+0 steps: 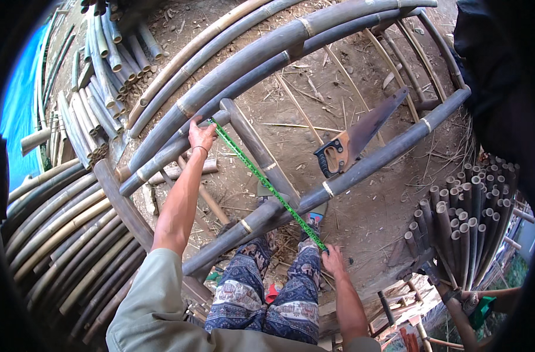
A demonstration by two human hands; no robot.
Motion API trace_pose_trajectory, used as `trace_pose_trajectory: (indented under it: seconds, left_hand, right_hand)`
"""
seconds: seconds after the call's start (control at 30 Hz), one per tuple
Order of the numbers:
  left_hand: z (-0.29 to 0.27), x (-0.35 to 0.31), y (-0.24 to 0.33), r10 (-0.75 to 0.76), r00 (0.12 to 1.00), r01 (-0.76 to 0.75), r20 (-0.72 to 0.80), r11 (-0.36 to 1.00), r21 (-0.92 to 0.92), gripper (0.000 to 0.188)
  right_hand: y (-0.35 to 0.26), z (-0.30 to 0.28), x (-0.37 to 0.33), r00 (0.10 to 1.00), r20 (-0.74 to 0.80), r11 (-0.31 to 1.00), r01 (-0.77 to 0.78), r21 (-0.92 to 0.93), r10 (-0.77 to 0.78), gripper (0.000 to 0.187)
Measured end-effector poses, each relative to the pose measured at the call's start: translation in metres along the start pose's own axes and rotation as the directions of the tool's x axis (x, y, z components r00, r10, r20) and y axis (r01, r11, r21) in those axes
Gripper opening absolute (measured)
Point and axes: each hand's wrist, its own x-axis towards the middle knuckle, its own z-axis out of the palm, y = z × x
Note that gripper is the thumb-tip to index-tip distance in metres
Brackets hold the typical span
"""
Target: The person builds a bamboo structure by hammering bamboo pegs into joints, sawing sections of bamboo to length, and measuring dimensions with a tape measure.
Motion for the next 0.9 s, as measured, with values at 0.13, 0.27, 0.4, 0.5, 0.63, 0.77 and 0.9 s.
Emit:
trace_pose_trajectory:
  seconds: [0.13,0.27,0.4,0.5,0.63,0.77,0.9]
  left_hand:
    - [0.011,0.022,-0.022,0.04,0.999,-0.04,0.009,0.997,0.064,0.049]
    - [0.021,0.017,-0.012,-0.005,1.0,0.008,-0.015,0.989,0.15,0.036]
    - [0.021,0.02,-0.012,0.037,0.999,-0.031,-0.013,0.955,0.296,0.034]
    - [0.027,0.024,-0.008,0.061,0.998,-0.066,0.025,0.936,0.345,0.035]
    - [0.024,0.033,-0.015,0.049,0.997,-0.063,0.053,0.942,0.328,0.035]
    - [0.01,0.046,-0.028,0.084,0.995,-0.098,0.053,0.914,0.393,0.036]
    - [0.026,0.043,-0.026,0.03,0.992,-0.045,0.121,0.991,0.126,0.035]
  right_hand:
    - [-0.011,0.042,0.004,0.999,0.005,0.99,-0.048,0.131,0.047,0.044]
    - [-0.018,0.063,0.005,0.991,0.024,0.975,-0.137,0.174,0.135,0.045]
    - [-0.021,0.072,0.007,0.99,0.05,0.979,-0.14,0.146,0.134,0.045]
    - [-0.015,0.074,0.007,0.991,0.041,0.979,-0.134,0.154,0.129,0.045]
    - [-0.017,0.076,0.012,0.993,0.01,0.967,-0.114,0.227,0.115,0.04]
    - [-0.025,0.075,0.016,0.992,0.022,0.97,-0.124,0.21,0.122,0.045]
    - [-0.014,0.08,0.014,0.974,0.109,0.937,-0.222,0.27,0.2,0.049]
